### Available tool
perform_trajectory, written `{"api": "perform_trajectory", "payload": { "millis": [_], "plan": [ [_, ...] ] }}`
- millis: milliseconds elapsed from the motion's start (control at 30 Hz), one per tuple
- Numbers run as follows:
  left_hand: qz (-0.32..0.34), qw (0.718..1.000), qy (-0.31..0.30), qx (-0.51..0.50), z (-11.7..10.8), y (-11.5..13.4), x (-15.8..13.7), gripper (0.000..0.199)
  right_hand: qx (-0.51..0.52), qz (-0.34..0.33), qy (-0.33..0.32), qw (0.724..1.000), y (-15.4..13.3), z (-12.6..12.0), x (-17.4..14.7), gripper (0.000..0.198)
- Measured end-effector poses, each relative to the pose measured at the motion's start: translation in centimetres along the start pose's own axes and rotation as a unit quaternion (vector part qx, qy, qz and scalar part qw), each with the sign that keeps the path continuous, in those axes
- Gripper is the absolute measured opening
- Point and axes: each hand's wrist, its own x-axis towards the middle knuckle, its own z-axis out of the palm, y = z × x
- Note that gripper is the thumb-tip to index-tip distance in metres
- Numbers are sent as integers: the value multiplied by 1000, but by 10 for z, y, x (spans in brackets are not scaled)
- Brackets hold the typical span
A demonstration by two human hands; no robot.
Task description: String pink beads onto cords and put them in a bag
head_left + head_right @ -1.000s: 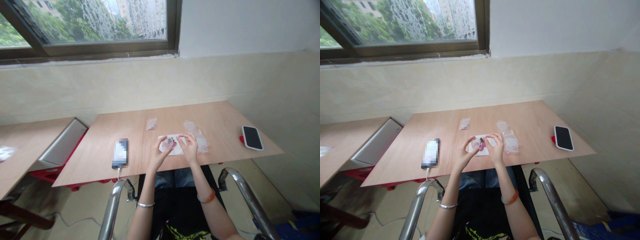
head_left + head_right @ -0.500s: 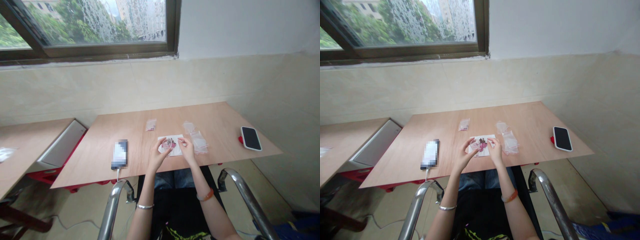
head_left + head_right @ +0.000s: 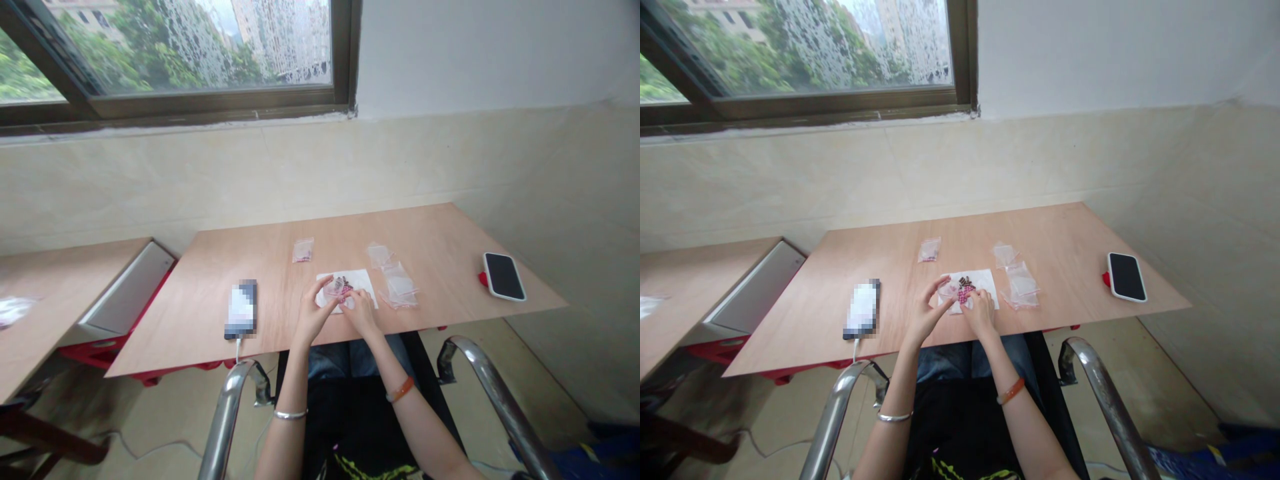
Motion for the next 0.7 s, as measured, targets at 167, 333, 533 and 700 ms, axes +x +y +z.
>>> {"api": "perform_trajectory", "payload": {
  "millis": [167, 333, 533, 700],
  "plan": [
    [5, 1000, -1, -3, -1, 2, 0, 42, -5, 6, 4, 1000, 1, 1, -1, 13],
    [1, 1000, 1, -9, -1, -1, 0, 44, -8, 3, 5, 1000, 1, 1, -1, 11],
    [-4, 1000, 1, -9, -1, -3, 0, 47, 8, -3, 5, 1000, 3, 2, -2, 11],
    [-16, 1000, 7, -17, 1, -11, -1, 51, 125, 6, 69, 990, -2, -16, 7, 13]
  ]
}}
